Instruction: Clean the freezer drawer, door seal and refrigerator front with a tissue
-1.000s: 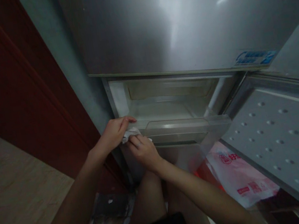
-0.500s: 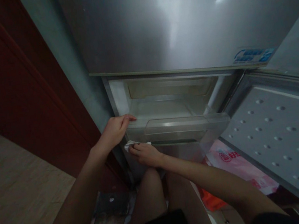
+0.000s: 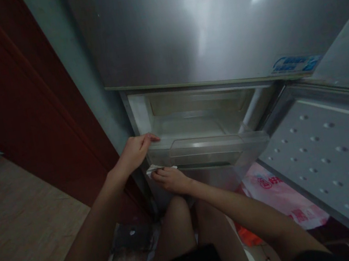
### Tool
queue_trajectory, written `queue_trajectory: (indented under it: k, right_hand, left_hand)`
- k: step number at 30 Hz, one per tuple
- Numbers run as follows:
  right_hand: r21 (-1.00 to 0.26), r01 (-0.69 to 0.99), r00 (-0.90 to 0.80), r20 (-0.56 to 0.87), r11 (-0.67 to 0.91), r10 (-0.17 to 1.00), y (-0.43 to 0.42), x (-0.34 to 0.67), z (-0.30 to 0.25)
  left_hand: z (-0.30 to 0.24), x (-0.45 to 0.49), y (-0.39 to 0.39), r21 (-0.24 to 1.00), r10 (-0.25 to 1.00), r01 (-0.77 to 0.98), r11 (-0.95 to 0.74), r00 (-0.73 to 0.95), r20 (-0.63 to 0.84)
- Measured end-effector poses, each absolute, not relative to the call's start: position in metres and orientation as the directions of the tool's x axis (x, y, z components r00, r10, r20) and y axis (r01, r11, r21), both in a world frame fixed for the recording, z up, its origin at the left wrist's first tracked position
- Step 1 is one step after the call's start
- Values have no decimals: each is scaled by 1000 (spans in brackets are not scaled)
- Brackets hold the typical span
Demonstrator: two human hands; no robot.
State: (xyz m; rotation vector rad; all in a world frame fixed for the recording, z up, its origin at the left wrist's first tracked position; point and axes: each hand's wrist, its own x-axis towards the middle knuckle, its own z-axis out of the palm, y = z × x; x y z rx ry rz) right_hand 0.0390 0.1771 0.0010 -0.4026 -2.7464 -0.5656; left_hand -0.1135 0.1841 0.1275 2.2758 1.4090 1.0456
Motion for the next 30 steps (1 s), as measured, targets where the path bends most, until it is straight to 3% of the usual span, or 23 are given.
queue_trajectory:
  k: [3, 10, 20, 26, 30]
  right_hand:
    - [337, 338, -909, 359, 879, 212, 177, 43, 4]
    - [376, 483, -721, 683, 791, 115, 175, 47, 44]
    - [379, 353, -825, 557, 856, 93, 183, 51, -3]
    - [375, 458, -698, 713, 806, 65, 178, 49, 40]
    - [379, 441, -649, 761, 814, -3, 181, 51, 33]
  left_hand:
    - [126, -114, 185, 565, 861, 665, -488, 263, 435]
    - [123, -114, 188, 572, 853, 649, -502, 261, 452]
    - [122, -115, 187, 567, 850, 651, -505, 260, 458]
    - [122, -113, 185, 570, 856, 660, -490, 244, 455]
    - [122, -113, 185, 571, 855, 657, -492, 244, 457]
